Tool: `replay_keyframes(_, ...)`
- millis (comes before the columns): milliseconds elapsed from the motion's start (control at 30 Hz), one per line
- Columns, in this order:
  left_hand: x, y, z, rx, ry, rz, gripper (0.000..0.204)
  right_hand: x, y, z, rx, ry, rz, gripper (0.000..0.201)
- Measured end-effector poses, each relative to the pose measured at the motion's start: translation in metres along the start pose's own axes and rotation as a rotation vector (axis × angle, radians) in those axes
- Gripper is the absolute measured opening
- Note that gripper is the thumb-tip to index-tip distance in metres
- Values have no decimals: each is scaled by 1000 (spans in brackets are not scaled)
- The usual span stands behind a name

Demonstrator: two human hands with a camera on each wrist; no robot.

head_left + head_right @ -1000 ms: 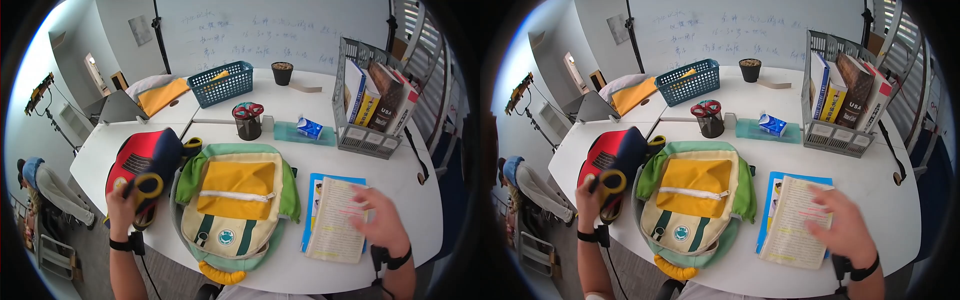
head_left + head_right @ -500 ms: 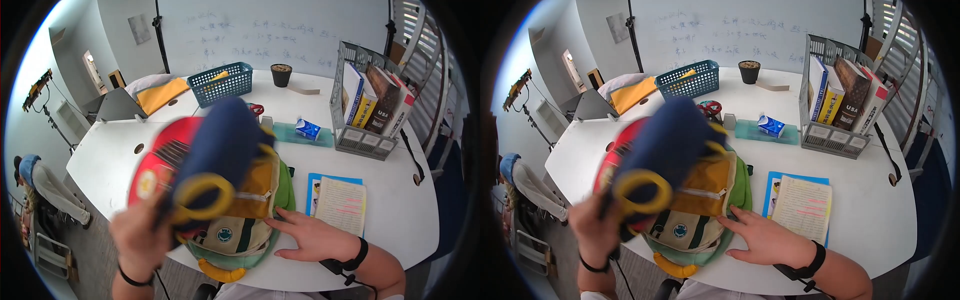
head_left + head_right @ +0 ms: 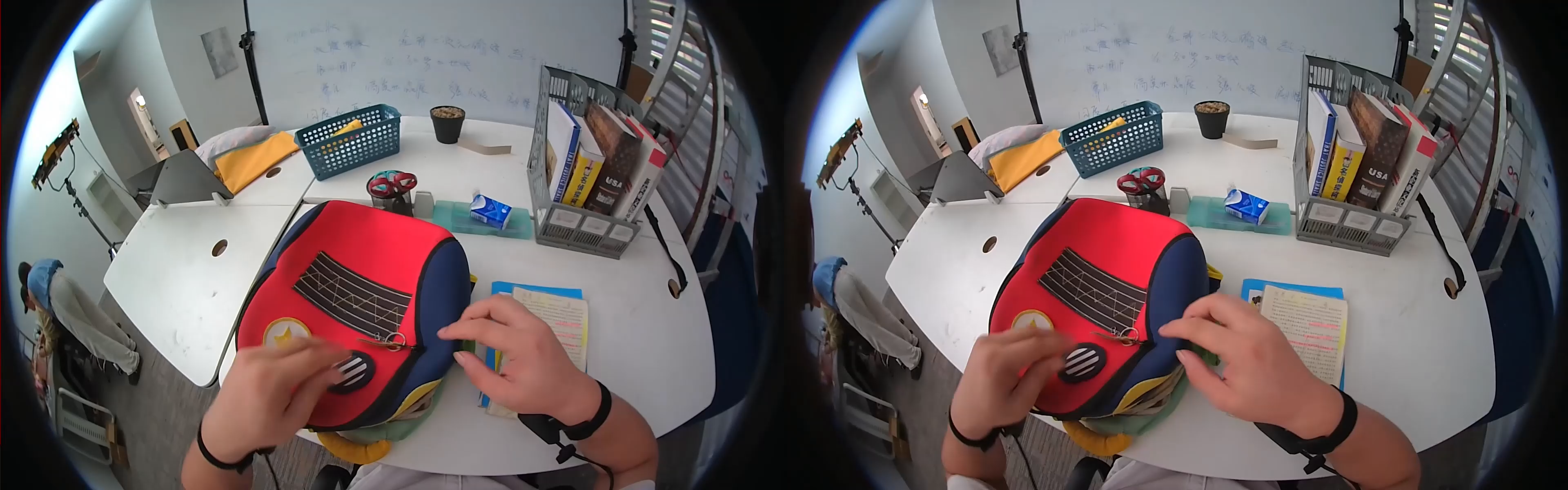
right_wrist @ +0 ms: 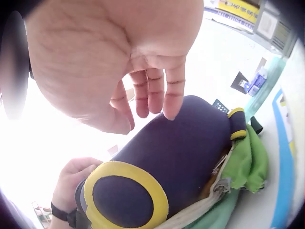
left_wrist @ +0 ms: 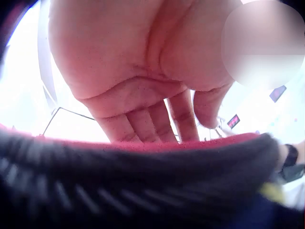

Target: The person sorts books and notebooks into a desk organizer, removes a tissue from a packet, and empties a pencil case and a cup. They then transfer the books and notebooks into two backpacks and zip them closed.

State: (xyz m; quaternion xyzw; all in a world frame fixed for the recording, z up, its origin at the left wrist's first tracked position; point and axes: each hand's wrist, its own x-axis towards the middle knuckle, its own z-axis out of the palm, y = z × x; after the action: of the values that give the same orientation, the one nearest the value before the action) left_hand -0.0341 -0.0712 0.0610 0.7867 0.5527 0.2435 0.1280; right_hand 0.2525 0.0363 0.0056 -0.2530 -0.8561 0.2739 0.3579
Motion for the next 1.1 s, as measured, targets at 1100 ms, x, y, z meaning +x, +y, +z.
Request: replay_keyframes(1100, -27, 8, 15, -34, 208, 385, 25, 44, 0, 15, -87, -425, -356, 37)
